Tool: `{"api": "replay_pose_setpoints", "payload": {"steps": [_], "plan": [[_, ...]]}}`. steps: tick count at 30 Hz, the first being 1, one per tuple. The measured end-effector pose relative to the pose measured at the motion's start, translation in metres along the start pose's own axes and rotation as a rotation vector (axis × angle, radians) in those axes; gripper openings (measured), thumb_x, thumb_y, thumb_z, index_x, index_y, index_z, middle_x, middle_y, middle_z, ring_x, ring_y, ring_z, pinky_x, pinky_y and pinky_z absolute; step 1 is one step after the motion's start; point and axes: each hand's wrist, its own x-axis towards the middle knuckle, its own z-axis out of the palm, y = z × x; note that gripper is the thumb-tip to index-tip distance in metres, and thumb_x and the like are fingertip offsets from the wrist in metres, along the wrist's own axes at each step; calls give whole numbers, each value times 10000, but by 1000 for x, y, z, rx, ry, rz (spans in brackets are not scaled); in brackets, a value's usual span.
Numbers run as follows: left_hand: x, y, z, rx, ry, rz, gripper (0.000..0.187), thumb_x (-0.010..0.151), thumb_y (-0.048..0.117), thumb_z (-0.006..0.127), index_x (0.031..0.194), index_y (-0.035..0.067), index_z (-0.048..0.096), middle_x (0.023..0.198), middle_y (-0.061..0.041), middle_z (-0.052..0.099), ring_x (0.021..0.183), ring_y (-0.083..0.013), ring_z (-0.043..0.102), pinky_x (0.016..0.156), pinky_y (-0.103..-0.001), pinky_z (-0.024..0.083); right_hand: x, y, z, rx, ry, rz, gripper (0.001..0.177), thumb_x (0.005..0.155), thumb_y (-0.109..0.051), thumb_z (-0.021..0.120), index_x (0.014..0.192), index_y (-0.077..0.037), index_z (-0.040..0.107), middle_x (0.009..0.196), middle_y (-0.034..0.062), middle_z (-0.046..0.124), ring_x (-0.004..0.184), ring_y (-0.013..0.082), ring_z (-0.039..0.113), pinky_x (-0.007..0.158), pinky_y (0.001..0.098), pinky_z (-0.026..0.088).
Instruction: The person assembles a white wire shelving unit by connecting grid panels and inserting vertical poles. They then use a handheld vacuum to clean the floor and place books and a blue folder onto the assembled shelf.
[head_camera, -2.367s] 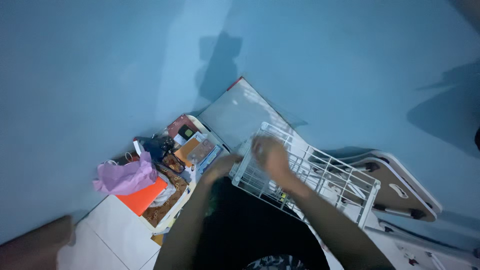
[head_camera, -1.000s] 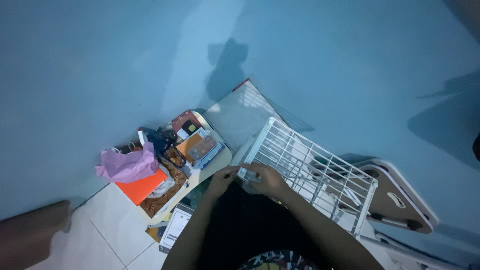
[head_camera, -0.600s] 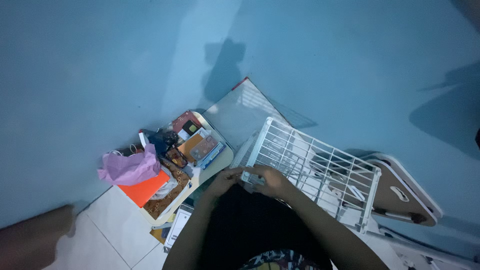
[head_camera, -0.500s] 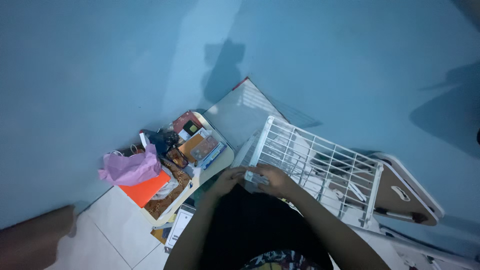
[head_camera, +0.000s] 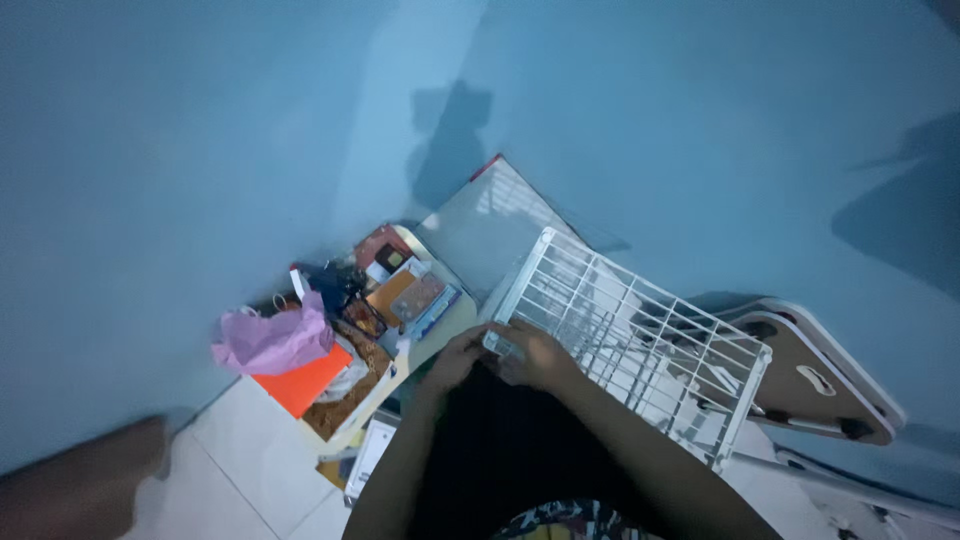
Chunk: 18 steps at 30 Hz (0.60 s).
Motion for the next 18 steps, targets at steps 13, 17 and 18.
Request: {"api": "replay_pose_setpoints", "payload": {"steps": [13, 17, 18], "plan": [[6, 193, 209, 874, -166, 631, 342, 959, 95, 598, 1293, 33, 636, 1212, -199, 664, 1131, -397, 605, 995, -510, 451, -160, 70, -41, 174, 826, 32, 454, 850, 67, 593, 1274, -73, 677, 1286, 159, 714, 1185, 334, 675, 1045, 409, 508], [-3, 164, 307, 1016, -553, 505, 307, 961, 136, 605, 1256, 78, 668, 1150, -154, 695, 1137, -361, 631, 1058, -544, 424, -265, 151, -32, 441, 1616, 305, 298, 952, 119, 478, 1143, -55, 629, 1091, 37, 632, 855, 121, 523, 802, 260, 456], [-7, 152, 325, 1050, -599, 541, 305, 945, 143, 619, 1238, 76, 674, 1166, -157, 693, 1149, -378, 613, 1049, -564, 405, -291, 172, -21, 488, 1638, 415, 285, 954, 125, 475, 1118, -50, 629, 1076, 42, 631, 857, 122, 533, 798, 264, 461]]}}
